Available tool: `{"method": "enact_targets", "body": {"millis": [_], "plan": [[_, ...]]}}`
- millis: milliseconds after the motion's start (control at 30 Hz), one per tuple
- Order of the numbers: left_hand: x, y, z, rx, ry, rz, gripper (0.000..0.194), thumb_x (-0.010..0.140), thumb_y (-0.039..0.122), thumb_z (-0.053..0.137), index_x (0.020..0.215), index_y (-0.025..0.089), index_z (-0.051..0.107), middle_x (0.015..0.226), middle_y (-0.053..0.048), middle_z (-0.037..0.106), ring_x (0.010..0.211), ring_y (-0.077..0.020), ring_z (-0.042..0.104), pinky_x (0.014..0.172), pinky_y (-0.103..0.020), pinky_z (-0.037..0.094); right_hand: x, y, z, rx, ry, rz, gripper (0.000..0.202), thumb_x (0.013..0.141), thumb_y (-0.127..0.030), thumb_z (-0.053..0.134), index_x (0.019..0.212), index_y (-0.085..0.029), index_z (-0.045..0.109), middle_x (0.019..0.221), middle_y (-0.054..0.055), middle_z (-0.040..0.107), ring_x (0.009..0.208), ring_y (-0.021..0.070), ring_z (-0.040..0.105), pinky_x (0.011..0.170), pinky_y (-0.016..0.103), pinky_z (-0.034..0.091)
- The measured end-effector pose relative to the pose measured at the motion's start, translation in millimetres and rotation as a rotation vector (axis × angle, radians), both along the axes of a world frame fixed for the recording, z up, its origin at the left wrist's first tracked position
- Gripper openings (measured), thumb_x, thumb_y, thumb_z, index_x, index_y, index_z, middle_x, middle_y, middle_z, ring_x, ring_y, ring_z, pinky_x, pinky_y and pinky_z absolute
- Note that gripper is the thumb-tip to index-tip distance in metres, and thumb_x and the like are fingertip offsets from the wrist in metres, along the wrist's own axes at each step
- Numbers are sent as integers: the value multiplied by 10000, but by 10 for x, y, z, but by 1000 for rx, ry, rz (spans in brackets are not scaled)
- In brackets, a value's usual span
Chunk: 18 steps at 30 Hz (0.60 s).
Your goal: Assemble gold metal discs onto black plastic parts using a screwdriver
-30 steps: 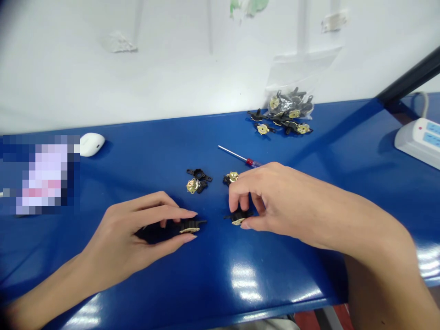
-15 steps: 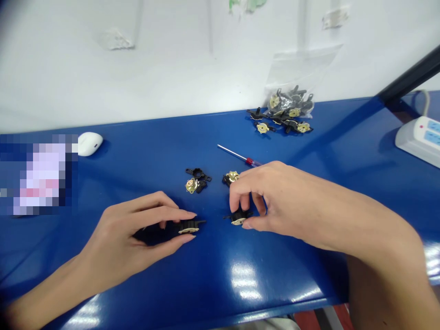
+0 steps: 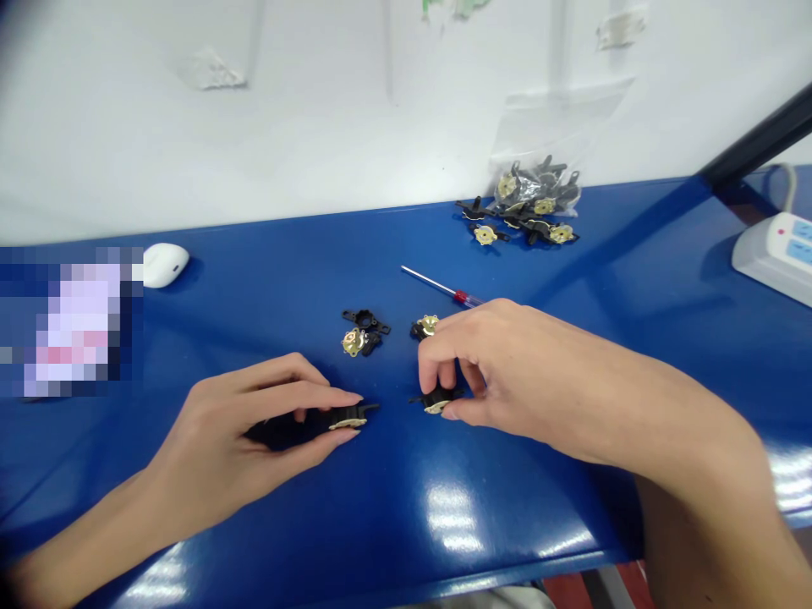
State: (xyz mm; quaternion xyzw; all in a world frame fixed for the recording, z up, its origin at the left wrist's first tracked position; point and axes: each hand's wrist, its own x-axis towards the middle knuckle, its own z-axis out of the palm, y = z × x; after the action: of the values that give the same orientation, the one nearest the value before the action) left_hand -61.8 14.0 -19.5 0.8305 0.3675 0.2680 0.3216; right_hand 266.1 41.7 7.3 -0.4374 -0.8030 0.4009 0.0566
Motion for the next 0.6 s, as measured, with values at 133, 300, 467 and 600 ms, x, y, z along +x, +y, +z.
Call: {"method": "enact_targets", "body": {"millis": [133,300,467,600], "plan": [[11,7,7,-9,7,5,270,1006,159,866,1240,292,889,1005,-6,789,710,-96,722,546,-171,547,-16,-1,11,49,0,26,129,968,-444,875,1005,-344,803,883,-54,776,684,130,657,600,298,472],[10,3,14,-1,0,0,270,1006,165,868,1240,296,891,999,-4,787,697,-91,715,531,-165,534,-7,12,0,46,17,59,166,1001,-497,836,1029,-338,795,923,-38,797,690,138,674,606,300,467],[8,0,10,-10,-5,1,252,1007,156,865,1228,276,895,995,-4,782,709,-89,718,546,-164,539,-18,11,8,46,-20,60,130,1018,-458,824,1034,-333,791,931,-36,789,707,135,677,615,294,483],[0,0,9,-7,-7,3,261,1001,161,876,1234,275,892,999,-1,781,714,-86,718,555,-165,541,-22,11,5,31,-2,56,148,1002,-467,833,1039,-329,796,954,-25,802,703,143,681,603,303,477]]}}
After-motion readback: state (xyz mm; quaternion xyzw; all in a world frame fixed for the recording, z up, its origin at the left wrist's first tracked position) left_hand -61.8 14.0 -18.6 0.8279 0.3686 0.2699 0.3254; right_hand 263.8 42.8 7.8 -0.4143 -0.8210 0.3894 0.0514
